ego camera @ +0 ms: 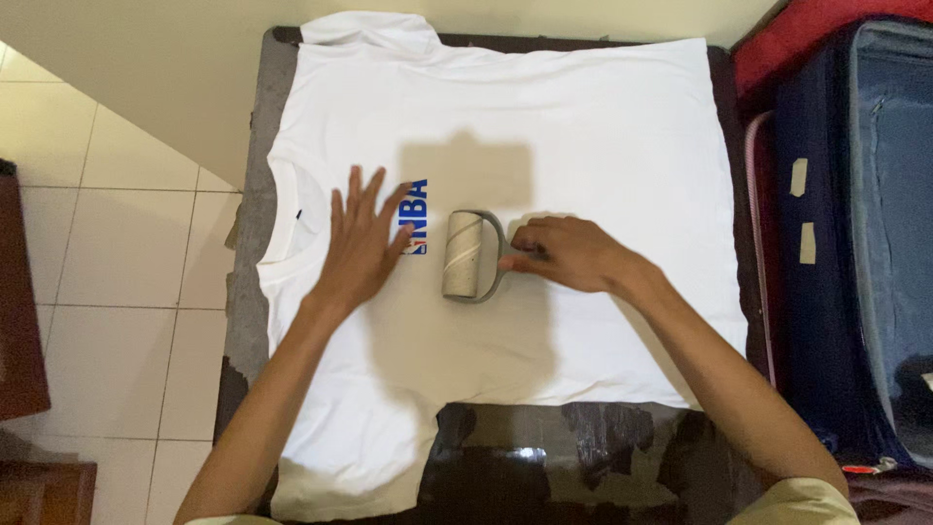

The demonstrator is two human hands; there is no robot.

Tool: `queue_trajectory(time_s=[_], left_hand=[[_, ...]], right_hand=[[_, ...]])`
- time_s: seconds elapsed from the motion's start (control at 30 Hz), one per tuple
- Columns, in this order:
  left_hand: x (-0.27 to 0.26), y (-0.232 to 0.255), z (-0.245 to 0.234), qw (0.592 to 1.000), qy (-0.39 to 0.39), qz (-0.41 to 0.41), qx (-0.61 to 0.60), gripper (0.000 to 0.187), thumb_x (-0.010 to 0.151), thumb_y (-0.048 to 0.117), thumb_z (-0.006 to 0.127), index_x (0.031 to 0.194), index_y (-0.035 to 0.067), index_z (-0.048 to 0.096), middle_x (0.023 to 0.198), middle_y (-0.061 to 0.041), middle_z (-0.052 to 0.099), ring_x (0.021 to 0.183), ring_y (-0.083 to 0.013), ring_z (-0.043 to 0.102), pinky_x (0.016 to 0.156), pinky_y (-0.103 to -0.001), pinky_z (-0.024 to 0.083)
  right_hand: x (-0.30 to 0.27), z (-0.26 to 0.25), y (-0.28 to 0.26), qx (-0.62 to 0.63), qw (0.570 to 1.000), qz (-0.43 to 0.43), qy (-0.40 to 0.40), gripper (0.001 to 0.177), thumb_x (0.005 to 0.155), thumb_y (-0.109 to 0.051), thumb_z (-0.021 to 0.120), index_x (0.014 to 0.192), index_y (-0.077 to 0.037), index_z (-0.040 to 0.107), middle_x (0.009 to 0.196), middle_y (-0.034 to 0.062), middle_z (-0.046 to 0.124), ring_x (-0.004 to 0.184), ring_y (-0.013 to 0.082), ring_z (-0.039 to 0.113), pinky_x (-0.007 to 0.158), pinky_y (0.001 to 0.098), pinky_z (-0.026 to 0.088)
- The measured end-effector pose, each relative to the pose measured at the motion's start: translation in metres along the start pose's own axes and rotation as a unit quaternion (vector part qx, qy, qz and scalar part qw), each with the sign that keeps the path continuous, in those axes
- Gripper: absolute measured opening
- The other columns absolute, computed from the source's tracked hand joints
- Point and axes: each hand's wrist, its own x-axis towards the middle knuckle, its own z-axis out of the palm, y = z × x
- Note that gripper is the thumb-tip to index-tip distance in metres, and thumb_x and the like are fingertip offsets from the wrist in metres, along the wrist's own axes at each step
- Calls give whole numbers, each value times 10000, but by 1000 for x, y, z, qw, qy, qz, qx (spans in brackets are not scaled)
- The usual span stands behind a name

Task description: The person uses a lint roller to remove lint from a white t-shirt laid flat on a table, rolling it over different sections of the garment and occasionally smoothing the fabric by hand.

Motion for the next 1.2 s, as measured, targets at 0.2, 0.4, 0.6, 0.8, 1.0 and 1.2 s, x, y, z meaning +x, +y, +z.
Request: queue_trajectory(time_s=[0.2, 0.4, 0.6, 0.8, 1.0, 1.2], left_hand=[[-37, 32, 12, 999, 3, 30, -20, 597, 1037, 283, 531, 1588, 135, 354, 1678, -214, 223, 1568, -431, 74, 1213, -670, 107], [-41, 35, 28, 992, 8, 66, 105, 580, 1048, 315, 510, 1579, 139, 360, 1678, -202, 195, 1560, -407, 103, 1188, -696, 106], [-42, 38, 28, 996, 8, 52, 77, 570, 1044, 308, 504, 1586, 183, 379, 1682, -189, 225, 1553, -393, 150, 1184, -698, 115], [-32, 49, 21, 997, -9, 11, 81, 488, 1019, 288, 553, 1488, 177, 484, 1603, -182, 351, 1516, -401, 223, 1156, -716, 172], [-20, 63, 26, 994, -2, 53, 90, 503, 1000, 296, 589, 1438, 72, 483, 1549, -228, 378, 1527, -424, 202, 1179, -699, 182], [-11, 72, 44, 993, -1, 98, 62, 590, 1008, 282, 553, 1515, 19, 404, 1618, -229, 304, 1536, -403, 177, 1203, -633, 149]], right_hand=[[-5, 1, -31, -22, 997, 73, -22, 637, 903, -670, 537, 1111, -83, 673, 880, 142, 725, 830, 309, 702, 776, 464, 544], [0, 2, -21, -40, 999, 22, 7, 753, 885, -731, 502, 1202, -65, 655, 763, 179, 719, 789, 351, 718, 737, 477, 550], [5, 4, -6, -33, 996, 75, -41, 927, 798, -824, 498, 1329, -76, 631, 731, 219, 718, 831, 369, 734, 794, 473, 555], [-6, -6, 21, -26, 992, 108, -59, 1038, 739, -852, 556, 1391, -46, 593, 915, 144, 748, 900, 275, 770, 852, 447, 584], [-7, -11, 20, -22, 986, 146, -80, 1098, 666, -863, 568, 1417, -63, 574, 858, 160, 778, 930, 281, 762, 872, 444, 593], [-6, -10, 26, -54, 993, 87, -61, 1079, 715, -903, 552, 1378, -56, 638, 907, 135, 696, 969, 326, 714, 857, 468, 578]])
